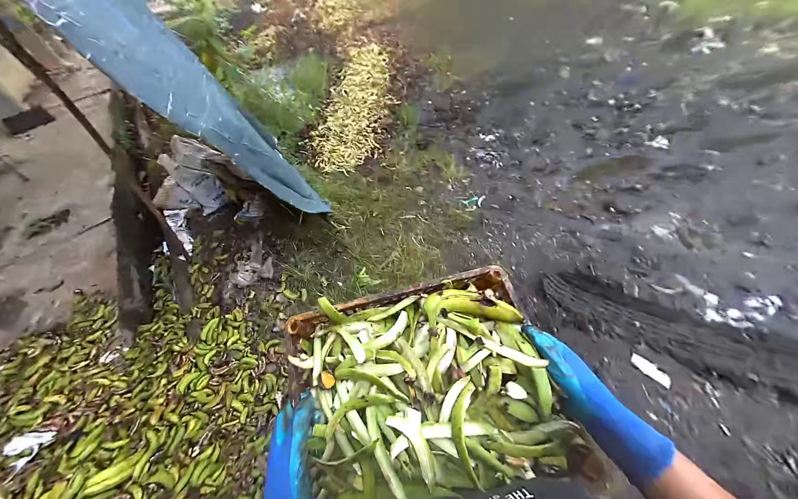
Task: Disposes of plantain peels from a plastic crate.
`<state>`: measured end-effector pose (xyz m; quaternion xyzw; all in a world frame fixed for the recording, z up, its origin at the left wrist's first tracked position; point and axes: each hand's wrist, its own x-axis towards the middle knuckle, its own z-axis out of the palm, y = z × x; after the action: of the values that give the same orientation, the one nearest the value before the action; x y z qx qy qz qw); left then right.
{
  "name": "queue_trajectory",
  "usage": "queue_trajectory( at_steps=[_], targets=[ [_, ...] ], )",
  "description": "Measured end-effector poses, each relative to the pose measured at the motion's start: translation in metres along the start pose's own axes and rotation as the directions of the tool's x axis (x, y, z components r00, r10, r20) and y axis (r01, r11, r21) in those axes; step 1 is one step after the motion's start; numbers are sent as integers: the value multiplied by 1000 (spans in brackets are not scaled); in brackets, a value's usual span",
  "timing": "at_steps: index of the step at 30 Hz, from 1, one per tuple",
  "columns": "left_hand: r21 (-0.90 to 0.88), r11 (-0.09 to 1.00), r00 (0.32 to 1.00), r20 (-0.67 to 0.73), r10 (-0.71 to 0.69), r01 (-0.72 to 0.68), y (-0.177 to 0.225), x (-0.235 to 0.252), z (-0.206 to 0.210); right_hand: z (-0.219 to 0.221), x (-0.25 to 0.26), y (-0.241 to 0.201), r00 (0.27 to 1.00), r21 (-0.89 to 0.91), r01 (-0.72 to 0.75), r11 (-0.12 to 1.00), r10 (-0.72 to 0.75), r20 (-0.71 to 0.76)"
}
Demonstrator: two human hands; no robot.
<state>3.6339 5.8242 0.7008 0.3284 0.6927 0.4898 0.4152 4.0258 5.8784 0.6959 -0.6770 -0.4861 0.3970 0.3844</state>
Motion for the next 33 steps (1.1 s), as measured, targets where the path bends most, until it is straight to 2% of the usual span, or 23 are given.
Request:
queue_trajectory(
  at_steps=[2,6,10,12,16,20,23,27,30,33],
  targets=[
    [-33,999,999,-54,-7,5,8,50,21,17,74,-24,999,-17,38,999,-37,39],
    [-26,999,997,-74,-31,29,32,194,66,67,229,-49,993,-37,80,996,-77,91],
    [77,995,995,-71,-64,70,125,324,123,90,357,-98,999,28,-10,1000,9,38],
    [110,989,995,-13,-102,103,165,380,142,93,407,-118,998,66,-69,995,69,9],
    [81,996,998,43,-37,34,196,517,193,109,517,-150,994,114,-87,990,94,-55],
    [60,998,999,42,-8,5,205,649,262,127,662,-171,990,79,-112,991,118,-76],
    [42,998,999,1,-45,45,244,736,315,133,789,-202,997,44,-77,996,78,-29],
    [-28,997,996,-55,-68,67,296,826,350,149,919,-267,996,31,-61,998,59,62],
    [-80,996,987,-152,-51,40,331,901,375,174,1028,-312,991,-61,76,995,-69,112],
    [-76,997,982,-184,-48,35,346,998,400,213,1130,-343,970,-173,204,964,-174,171]
  ],
)
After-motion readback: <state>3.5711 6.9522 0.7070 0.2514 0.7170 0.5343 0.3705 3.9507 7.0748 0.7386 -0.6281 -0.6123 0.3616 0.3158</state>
